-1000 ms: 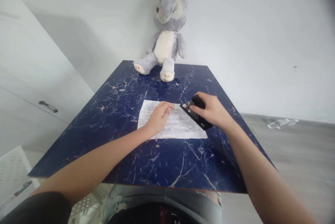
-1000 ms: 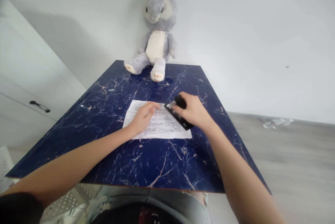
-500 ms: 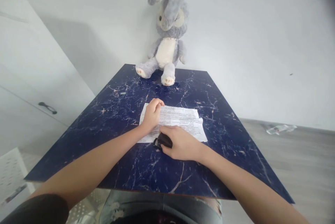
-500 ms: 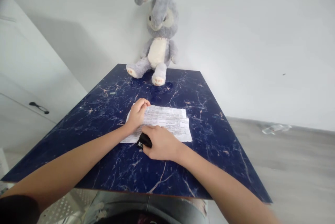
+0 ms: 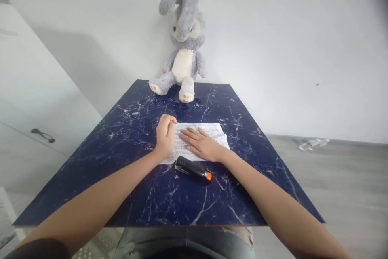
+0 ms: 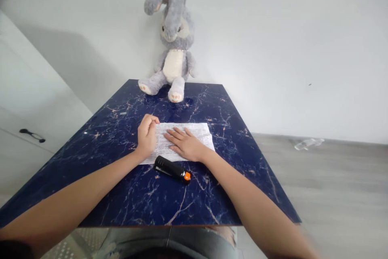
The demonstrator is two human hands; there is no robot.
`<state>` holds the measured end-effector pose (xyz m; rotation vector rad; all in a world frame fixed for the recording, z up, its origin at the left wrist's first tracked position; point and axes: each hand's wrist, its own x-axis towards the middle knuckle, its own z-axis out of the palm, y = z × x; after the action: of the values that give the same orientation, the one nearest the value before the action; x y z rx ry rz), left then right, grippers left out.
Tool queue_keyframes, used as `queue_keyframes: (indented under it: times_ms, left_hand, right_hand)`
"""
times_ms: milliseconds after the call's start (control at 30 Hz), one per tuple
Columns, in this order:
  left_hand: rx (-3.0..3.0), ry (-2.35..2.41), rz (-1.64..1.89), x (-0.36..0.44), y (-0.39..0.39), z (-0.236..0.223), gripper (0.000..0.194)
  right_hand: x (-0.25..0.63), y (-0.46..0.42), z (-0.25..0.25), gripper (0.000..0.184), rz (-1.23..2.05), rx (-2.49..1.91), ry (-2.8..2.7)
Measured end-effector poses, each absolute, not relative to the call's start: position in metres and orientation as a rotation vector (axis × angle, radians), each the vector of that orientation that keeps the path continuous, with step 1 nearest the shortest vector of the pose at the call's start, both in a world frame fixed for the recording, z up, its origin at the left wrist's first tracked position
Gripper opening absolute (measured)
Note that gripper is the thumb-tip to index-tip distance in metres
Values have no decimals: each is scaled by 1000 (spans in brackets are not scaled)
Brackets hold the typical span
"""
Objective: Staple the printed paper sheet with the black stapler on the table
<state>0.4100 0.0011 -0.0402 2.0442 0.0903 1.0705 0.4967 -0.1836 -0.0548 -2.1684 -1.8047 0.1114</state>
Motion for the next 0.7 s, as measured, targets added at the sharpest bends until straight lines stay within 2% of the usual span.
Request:
queue_keyframes:
  times_ms: [133,367,600,700]
  left_hand:
    - [2105,0,1007,411,1,-42,25]
    - [2179,-68,841,413,-1,-47,28]
    - [2194,-36,777,418,4,-51,28]
    - [2192,-45,757,419,5,-52,28]
  right_hand:
    - [524,-197,-59,58,88,-2304,-1706]
    - [608,-263,-72,67,50,-2613,-1216]
    - [612,-264,-76,61,-27,-2600,-1161]
    - [607,-259,-66,54,-244,-2509,-996]
